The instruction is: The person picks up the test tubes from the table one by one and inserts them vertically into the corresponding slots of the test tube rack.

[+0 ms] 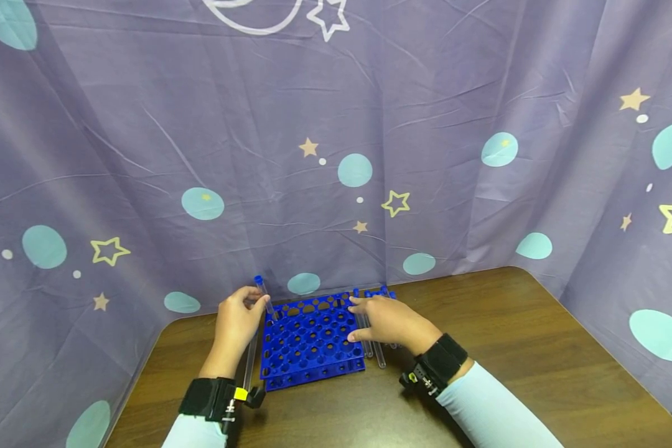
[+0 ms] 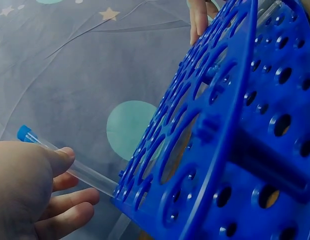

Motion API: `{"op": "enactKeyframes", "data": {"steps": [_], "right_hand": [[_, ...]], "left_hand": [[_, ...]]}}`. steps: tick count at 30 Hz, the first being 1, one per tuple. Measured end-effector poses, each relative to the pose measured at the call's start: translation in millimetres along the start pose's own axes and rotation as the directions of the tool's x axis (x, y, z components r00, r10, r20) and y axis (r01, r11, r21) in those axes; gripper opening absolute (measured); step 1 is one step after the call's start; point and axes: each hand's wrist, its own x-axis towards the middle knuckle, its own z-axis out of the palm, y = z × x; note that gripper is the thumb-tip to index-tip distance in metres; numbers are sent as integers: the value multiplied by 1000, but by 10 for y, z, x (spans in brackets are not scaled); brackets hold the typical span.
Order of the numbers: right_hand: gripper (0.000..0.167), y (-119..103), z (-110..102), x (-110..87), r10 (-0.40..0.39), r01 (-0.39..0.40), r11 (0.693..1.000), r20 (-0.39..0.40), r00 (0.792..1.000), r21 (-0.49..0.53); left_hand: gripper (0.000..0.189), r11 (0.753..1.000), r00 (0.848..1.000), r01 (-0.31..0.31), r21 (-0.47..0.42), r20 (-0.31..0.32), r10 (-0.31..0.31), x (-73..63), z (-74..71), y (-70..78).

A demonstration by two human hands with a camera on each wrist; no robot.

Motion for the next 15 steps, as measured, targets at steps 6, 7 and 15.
{"op": "enactKeyframes", "data": {"steps": [6,7,15], "right_hand": [[72,-1,0,-5,1,-1,1000,2,1000,7],[72,-2,0,-7,1,-1,1000,3,1000,9],[72,2,0,-3,-3,3,1000,-1,1000,15]], "left_hand": [[27,1000,1000,-3,8,15,3,-14,6,-13],[27,1000,1000,-2,12,20,2,-17,8,-17],[26,1000,1000,1,23,32,-1,-23,32,-30]]}}
